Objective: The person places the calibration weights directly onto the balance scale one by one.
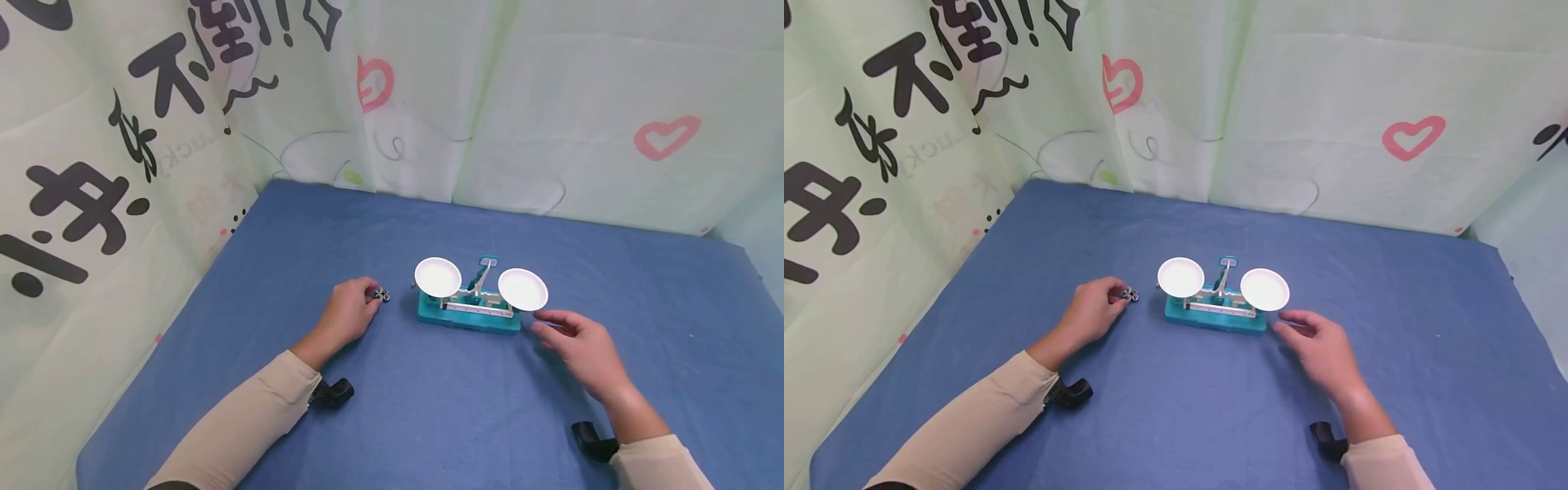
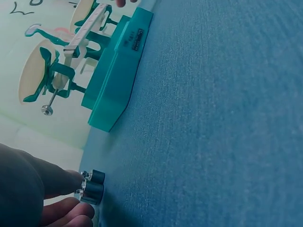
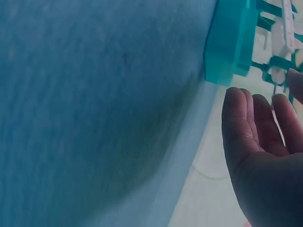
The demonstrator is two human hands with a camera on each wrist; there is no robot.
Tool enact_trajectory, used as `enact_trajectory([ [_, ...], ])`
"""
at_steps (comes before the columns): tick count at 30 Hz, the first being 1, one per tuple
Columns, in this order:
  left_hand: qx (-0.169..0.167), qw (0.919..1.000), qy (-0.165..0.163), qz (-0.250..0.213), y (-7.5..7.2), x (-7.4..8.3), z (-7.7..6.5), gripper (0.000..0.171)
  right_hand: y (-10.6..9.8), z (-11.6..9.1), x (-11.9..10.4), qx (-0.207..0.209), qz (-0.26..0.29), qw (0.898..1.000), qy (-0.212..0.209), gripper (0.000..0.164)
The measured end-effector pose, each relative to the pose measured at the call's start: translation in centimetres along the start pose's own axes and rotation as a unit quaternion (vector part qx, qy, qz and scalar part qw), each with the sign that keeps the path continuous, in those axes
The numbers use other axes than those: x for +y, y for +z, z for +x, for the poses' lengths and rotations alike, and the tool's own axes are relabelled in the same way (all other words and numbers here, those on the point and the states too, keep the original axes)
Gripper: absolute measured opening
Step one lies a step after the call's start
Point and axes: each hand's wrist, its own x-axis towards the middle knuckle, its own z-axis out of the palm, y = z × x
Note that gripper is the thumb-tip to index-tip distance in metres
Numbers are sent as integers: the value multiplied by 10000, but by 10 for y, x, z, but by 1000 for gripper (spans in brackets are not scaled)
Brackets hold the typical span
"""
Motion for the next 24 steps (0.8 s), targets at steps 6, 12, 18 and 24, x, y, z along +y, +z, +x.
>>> enact_trajectory([
  [6, -54, 9999, 14, 112, 3, 1, 5, 13, 5, 6, -1, -151, -430, 9989, -103, 49],
  [12, 7, 9994, 129, 330, 4, 2, 7, 10, 10, 11, -3, -200, -651, 9977, -69, 46],
  [18, -49, 9985, 173, 508, 6, 2, 11, 8, 16, 14, -4, -88, -848, 9964, -9, 39],
  [24, -51, 9974, 209, 685, 7, 2, 11, 6, 17, 17, -4, -122, -1038, 9945, -103, 38],
])
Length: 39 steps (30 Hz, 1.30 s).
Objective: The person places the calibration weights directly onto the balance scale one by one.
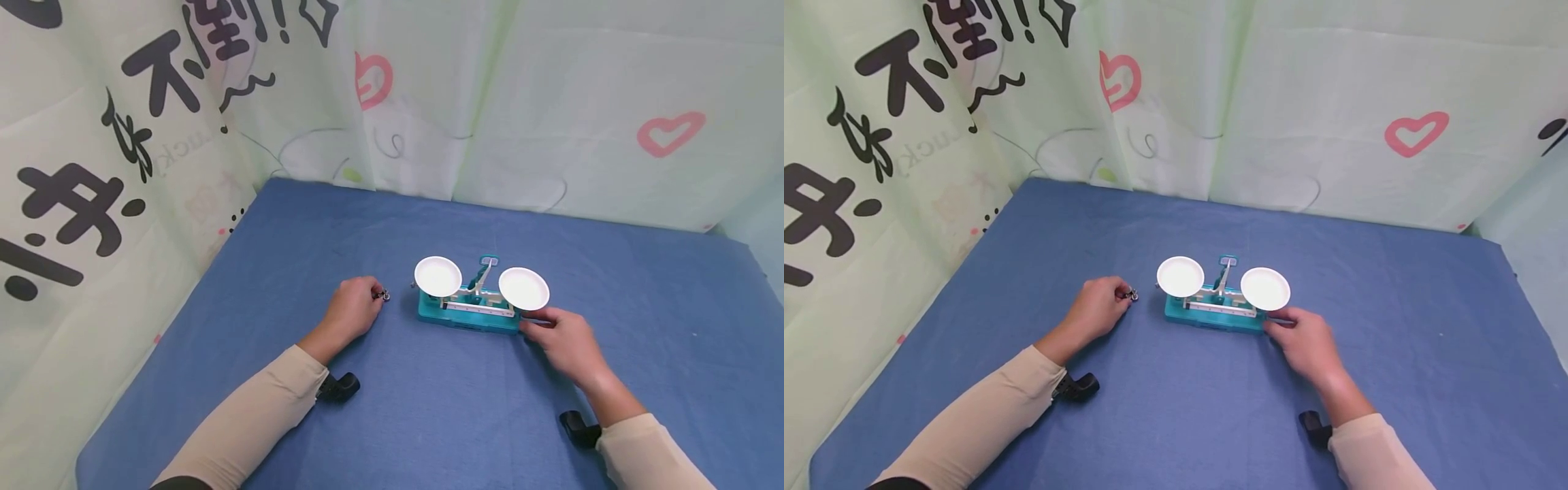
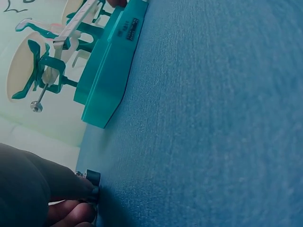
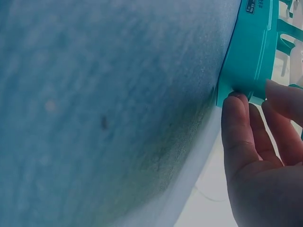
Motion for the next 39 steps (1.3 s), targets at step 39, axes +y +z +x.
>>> enact_trajectory([
  [39, -430, 9885, 1219, -780, -58, 51, 17, 14, -1, 6, -2, -282, -224, 9993, 34, 40],
])
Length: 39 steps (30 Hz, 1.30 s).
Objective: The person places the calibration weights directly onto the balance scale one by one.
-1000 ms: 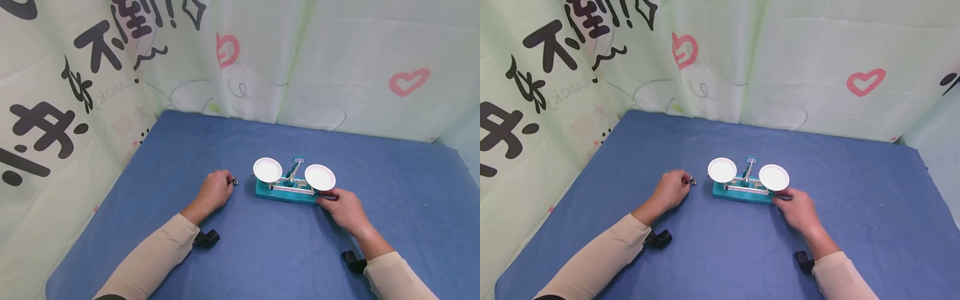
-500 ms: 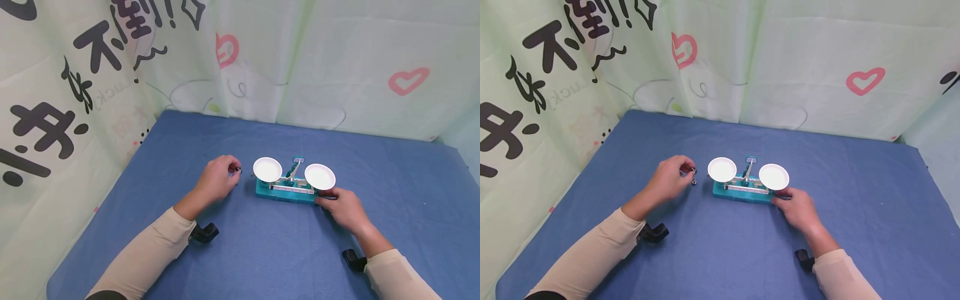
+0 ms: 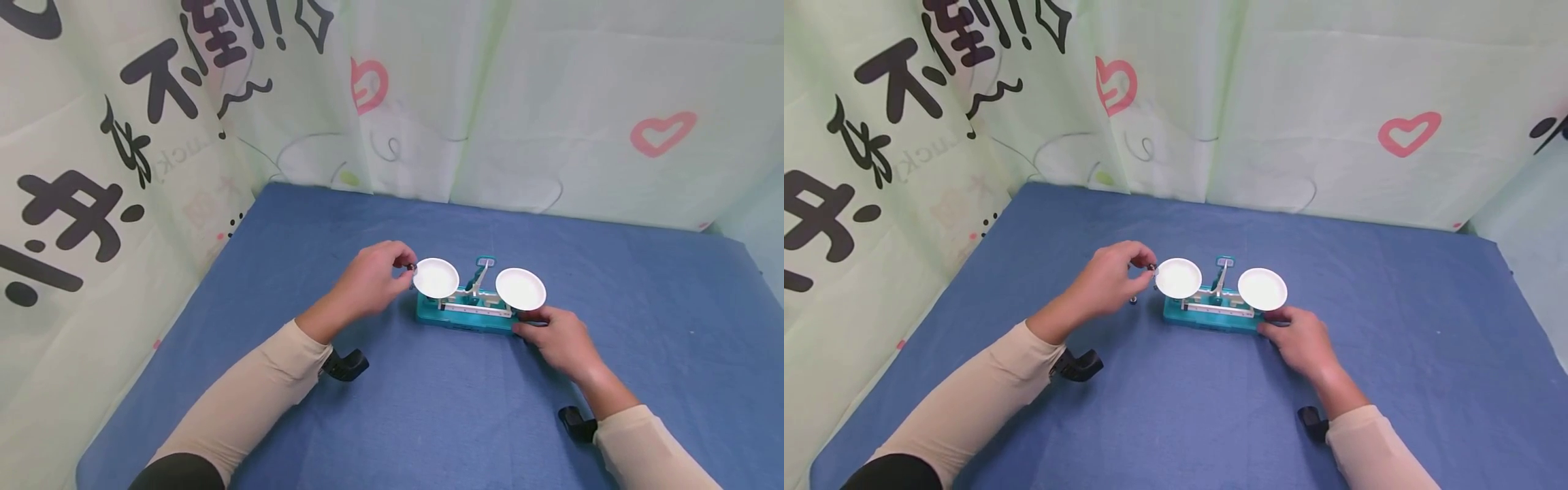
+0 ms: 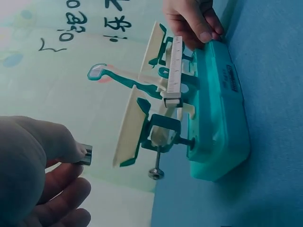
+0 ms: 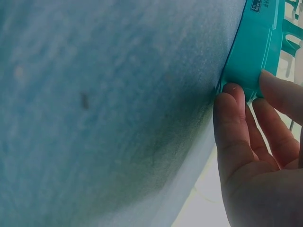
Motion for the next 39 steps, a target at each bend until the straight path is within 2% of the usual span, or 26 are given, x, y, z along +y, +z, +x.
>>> enact_trajectory([
  [9, -624, 9970, 294, 343, 2, 13, 25, 15, -1, 1, 0, 60, -191, 9997, -110, 40],
  [16, -962, 9916, 591, 630, 9, 14, 37, 14, 0, 0, 1, 70, -234, 9996, -124, 38],
  [29, -952, 9855, 783, 1167, 18, 15, 43, 16, 0, -1, 1, 104, -314, 9993, -185, 38],
  [39, -923, 9843, 818, 1263, 24, 16, 44, 15, 0, -1, 0, 73, -265, 9996, -89, 38],
])
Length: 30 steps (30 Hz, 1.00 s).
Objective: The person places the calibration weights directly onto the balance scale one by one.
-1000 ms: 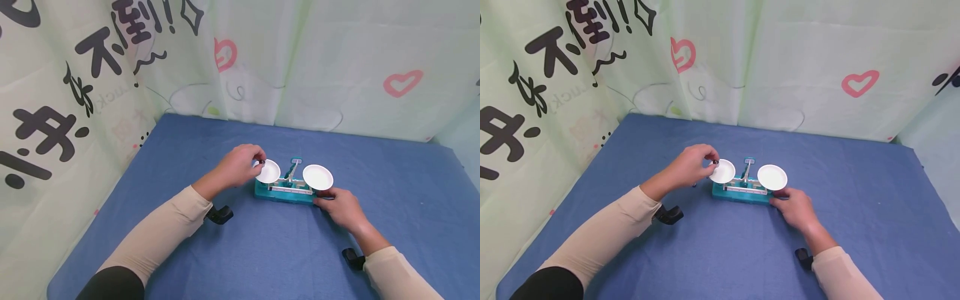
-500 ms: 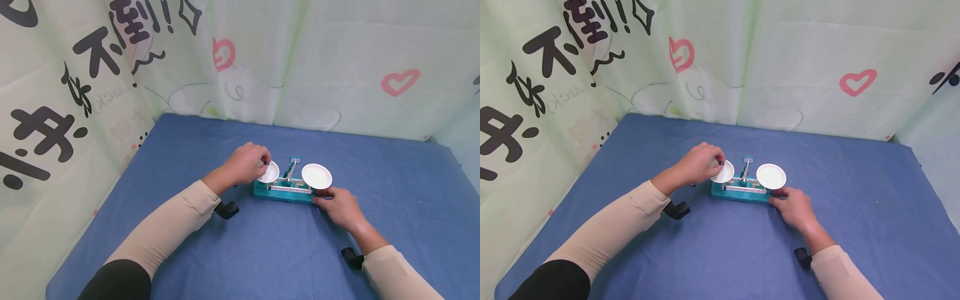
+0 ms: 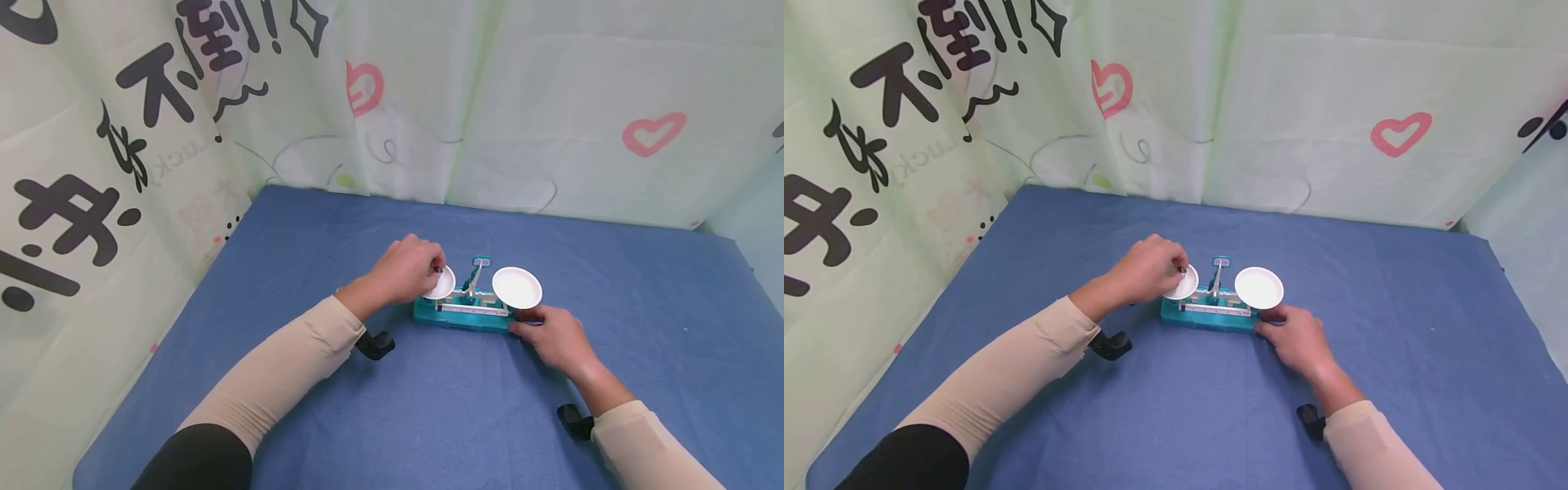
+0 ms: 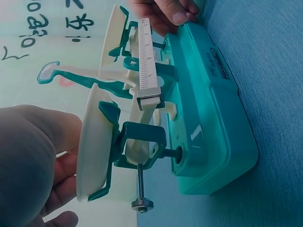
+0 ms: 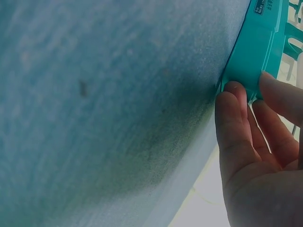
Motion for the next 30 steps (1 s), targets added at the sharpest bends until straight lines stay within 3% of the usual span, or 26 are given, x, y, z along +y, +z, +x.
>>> enact_trajectory([
  [18, -128, 9999, -22, 102, 5, -2, 1, 17, 1, 1, 0, 96, -75, 9998, -133, 35],
  [24, -190, 9996, -193, -108, -4, -7, -5, 25, 0, 2, -1, -1, -2, 10000, 9, 37],
  [30, -64, 9986, -391, -359, -12, -23, -16, 28, 0, 1, -1, -17, -12, 10000, 86, 36],
])
